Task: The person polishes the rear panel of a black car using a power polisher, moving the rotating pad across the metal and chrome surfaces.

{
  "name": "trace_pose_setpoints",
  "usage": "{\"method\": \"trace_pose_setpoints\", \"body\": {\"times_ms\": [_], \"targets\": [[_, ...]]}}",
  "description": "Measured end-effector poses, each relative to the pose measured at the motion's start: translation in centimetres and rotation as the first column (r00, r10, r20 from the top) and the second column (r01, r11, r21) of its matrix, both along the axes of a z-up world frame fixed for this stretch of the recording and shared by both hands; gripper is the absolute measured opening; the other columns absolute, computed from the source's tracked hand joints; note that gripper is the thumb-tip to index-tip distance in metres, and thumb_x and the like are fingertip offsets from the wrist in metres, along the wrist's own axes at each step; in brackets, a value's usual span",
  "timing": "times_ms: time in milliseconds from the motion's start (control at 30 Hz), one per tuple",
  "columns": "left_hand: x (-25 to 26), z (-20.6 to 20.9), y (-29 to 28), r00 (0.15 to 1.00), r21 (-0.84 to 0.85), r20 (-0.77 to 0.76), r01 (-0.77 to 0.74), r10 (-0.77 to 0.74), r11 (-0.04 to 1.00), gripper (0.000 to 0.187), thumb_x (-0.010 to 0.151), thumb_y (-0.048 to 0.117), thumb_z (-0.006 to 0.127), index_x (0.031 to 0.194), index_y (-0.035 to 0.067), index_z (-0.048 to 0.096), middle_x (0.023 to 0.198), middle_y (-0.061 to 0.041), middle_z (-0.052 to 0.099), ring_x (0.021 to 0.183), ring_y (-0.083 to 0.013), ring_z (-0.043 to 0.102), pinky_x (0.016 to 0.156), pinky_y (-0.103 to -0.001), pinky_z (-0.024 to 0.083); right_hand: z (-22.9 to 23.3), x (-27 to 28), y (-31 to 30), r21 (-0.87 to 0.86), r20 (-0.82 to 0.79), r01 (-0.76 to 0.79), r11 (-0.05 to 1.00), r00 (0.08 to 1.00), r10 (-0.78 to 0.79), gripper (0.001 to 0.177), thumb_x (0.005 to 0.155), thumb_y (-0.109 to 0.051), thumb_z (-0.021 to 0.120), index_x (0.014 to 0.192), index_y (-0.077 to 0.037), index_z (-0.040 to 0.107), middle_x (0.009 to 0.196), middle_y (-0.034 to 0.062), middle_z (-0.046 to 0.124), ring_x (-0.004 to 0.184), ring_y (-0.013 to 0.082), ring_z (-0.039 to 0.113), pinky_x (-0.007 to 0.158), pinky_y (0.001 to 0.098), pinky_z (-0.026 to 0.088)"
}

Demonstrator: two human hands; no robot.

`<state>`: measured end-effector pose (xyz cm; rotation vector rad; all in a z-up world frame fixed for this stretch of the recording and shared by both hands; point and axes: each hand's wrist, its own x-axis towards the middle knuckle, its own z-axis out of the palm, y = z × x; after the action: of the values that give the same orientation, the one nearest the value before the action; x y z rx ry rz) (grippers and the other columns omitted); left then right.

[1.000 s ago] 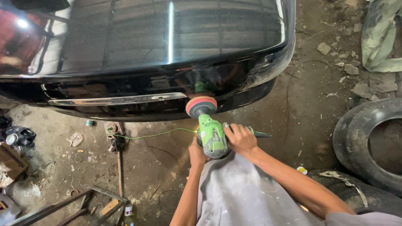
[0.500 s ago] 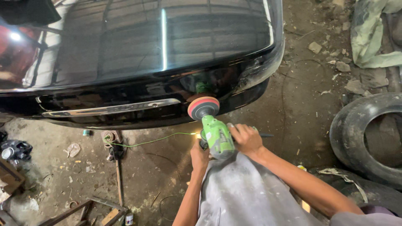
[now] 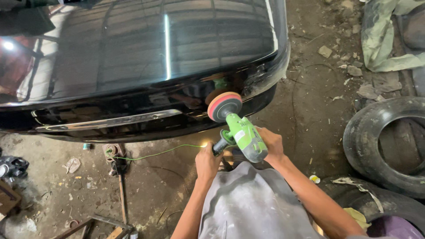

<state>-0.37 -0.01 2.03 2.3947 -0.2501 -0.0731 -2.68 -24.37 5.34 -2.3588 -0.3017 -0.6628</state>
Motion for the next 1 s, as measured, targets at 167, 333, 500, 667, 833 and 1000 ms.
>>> {"method": "trace_pose_setpoints", "body": {"times_ms": [167,333,500,667,833,1000], "targets": [[1.6,4.1,-0.5,1.000,0.105,0.005,0.020,-0.021,0.994,0.032,0.073,0.022,0.083,0.089,0.005,0.061,0.076,-0.017,0.069,0.072,-0.0409,0.068,0.063,-0.051,0.052,1.7,0.3,-0.5,0.167,-0.074,0.063,0.984,0.996,-0.051,0.033,0.080,-0.012,0.078,0.111,-0.002,0.070,0.094,0.0143,0.073,0.081,0.0301,0.075,0.068,0.0368,0.059],[4.0,8.4,-2.2,0.995,0.188,0.074,0.052,-0.067,0.981,0.025,0.072,0.022,0.078,0.085,0.006,0.062,0.073,-0.017,0.069,0.070,-0.0400,0.068,0.062,-0.052,0.052,3.2,1.5,-1.6,-0.018,-0.193,0.181,0.983,0.964,-0.181,0.016,0.084,-0.013,0.083,0.097,-0.008,0.074,0.085,0.0118,0.076,0.077,0.0283,0.075,0.068,0.0367,0.058],[3.2,9.6,0.1,0.997,0.228,0.054,-0.063,0.052,0.972,0.021,0.070,0.024,0.075,0.082,0.009,0.067,0.065,-0.019,0.068,0.064,-0.0415,0.068,0.061,-0.053,0.053,4.4,1.3,1.5,0.283,-0.309,0.220,0.934,0.942,-0.128,0.024,0.076,-0.012,0.081,0.098,-0.007,0.072,0.083,0.0117,0.074,0.074,0.0283,0.076,0.065,0.0374,0.058],[2.2,9.7,4.0,0.978,0.289,0.085,-0.206,0.189,0.935,0.022,0.068,0.026,0.075,0.072,0.007,0.066,0.063,-0.020,0.067,0.063,-0.0439,0.066,0.061,-0.054,0.052,5.7,1.8,6.0,0.215,-0.244,0.100,0.972,0.969,-0.046,0.028,0.081,-0.012,0.079,0.107,-0.007,0.071,0.095,0.0147,0.074,0.083,0.0360,0.073,0.069,0.0390,0.058],[2.4,9.8,3.6,0.976,0.301,0.074,-0.216,0.203,0.929,0.018,0.069,0.024,0.073,0.075,0.009,0.068,0.064,-0.020,0.067,0.065,-0.0433,0.067,0.062,-0.054,0.052,6.8,1.8,5.7,0.250,-0.241,0.105,0.963,0.970,-0.043,0.033,0.081,-0.010,0.079,0.113,-0.006,0.069,0.095,0.0156,0.073,0.085,0.0351,0.074,0.070,0.0380,0.058],[2.9,9.3,0.6,0.991,0.205,0.066,-0.131,0.120,0.970,0.023,0.065,0.025,0.075,0.077,0.008,0.068,0.067,-0.018,0.069,0.065,-0.0410,0.068,0.060,-0.053,0.052,6.5,1.7,2.5,0.120,-0.203,0.110,0.987,0.976,-0.084,0.031,0.078,-0.009,0.079,0.107,-0.005,0.069,0.090,0.0144,0.073,0.082,0.0340,0.074,0.070,0.0377,0.058]]}}
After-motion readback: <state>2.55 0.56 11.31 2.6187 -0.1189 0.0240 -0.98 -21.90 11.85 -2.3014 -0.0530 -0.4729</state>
